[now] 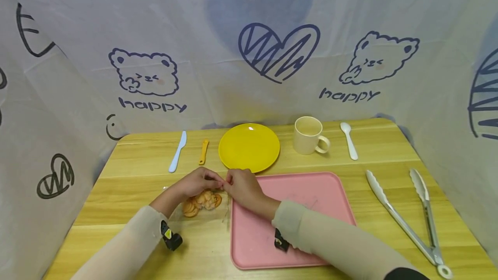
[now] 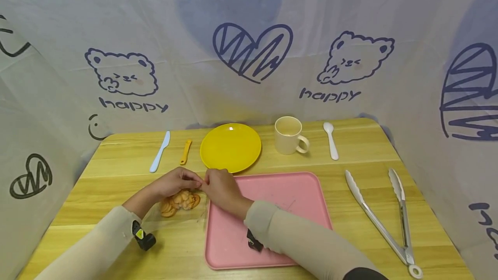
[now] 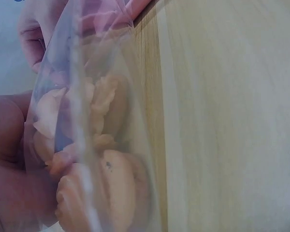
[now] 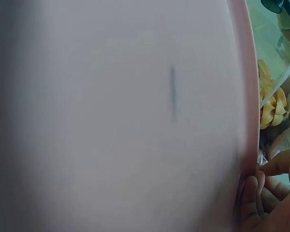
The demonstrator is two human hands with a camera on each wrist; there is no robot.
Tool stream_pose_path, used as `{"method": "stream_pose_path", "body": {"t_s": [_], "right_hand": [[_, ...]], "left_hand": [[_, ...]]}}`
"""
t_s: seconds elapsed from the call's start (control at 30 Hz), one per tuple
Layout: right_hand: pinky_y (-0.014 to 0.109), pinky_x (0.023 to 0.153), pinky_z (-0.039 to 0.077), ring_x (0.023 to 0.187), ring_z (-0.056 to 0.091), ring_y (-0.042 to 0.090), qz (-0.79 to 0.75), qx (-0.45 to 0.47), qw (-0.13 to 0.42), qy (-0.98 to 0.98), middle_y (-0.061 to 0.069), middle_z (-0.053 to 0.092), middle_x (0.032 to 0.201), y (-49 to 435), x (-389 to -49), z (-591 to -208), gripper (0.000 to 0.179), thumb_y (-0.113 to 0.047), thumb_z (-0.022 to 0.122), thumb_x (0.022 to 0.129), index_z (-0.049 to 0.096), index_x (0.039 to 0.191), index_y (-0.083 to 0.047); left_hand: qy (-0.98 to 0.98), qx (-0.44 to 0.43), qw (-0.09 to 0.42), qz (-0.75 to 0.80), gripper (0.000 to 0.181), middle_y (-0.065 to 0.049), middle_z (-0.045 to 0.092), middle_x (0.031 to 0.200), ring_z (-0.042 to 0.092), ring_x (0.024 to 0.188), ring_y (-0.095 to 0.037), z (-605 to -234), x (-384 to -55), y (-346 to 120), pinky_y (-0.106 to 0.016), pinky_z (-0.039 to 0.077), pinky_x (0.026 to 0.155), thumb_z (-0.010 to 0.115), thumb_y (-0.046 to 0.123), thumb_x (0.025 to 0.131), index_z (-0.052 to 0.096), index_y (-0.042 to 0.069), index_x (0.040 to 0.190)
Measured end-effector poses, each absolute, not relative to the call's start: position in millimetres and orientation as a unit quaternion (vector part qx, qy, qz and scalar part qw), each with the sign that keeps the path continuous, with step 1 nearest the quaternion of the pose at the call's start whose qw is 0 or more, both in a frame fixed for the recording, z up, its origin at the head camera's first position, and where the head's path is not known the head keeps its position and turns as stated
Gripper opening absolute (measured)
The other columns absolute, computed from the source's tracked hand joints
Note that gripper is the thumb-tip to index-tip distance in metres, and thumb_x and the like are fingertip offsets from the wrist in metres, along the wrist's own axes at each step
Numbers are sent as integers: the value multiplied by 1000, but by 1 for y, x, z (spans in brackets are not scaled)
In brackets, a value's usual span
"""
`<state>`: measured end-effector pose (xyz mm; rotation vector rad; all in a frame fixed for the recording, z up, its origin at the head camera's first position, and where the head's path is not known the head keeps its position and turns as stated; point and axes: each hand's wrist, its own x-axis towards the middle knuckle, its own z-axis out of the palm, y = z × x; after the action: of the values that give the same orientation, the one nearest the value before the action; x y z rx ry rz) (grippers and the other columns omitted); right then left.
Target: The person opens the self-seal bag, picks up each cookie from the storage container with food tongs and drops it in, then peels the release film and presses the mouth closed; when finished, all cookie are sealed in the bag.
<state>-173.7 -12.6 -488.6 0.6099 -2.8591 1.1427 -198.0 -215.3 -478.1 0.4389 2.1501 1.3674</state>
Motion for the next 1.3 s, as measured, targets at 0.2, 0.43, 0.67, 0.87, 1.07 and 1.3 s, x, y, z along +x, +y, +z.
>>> {"method": "stream_pose_path", "body": {"t_s": [0.2,0.43,0.67,0.87,1.07,1.3], "right_hand": [[18,50,42,55,49,6,335,205,5,-920,-8,61,64,-14,-172,-486,25,-27,79,94,67,76,-15],[20,51,42,58,50,8,318,217,23,-923,-9,53,60,-16,-172,-484,31,-25,78,94,60,70,-18],[21,52,42,59,51,9,331,212,18,-920,-9,53,60,-15,-174,-485,30,-19,79,91,59,70,-18],[18,52,41,57,49,7,370,214,2,-904,-9,54,60,-11,-178,-490,29,-18,81,90,60,70,-17],[16,52,39,57,48,5,425,217,-25,-878,-8,58,63,-5,-182,-492,21,-6,77,86,63,73,-15],[16,54,45,60,52,4,433,224,-26,-873,-8,64,67,-3,-184,-493,12,-10,75,90,71,79,-14]], "left_hand": [[797,167,276,511,23,-16,77,108,68,97,-17,-478,-198,-215,-23,58,86,60,5,103,73,-11,113],[797,170,276,510,23,-16,77,108,67,94,-14,-478,-198,-215,-22,57,85,61,5,103,74,-10,113],[797,169,276,509,22,-12,78,106,68,95,-14,-478,-199,-214,-22,58,85,61,6,103,75,-9,112],[792,169,276,517,22,-11,78,106,68,95,-16,-477,-198,-214,-24,59,86,60,5,103,74,-9,111],[787,163,280,525,23,-15,77,107,69,97,-18,-475,-196,-215,-27,61,88,58,5,104,73,-11,112],[780,161,285,533,23,-23,75,109,70,97,-19,-475,-196,-215,-29,61,90,57,4,104,72,-12,112]]}}
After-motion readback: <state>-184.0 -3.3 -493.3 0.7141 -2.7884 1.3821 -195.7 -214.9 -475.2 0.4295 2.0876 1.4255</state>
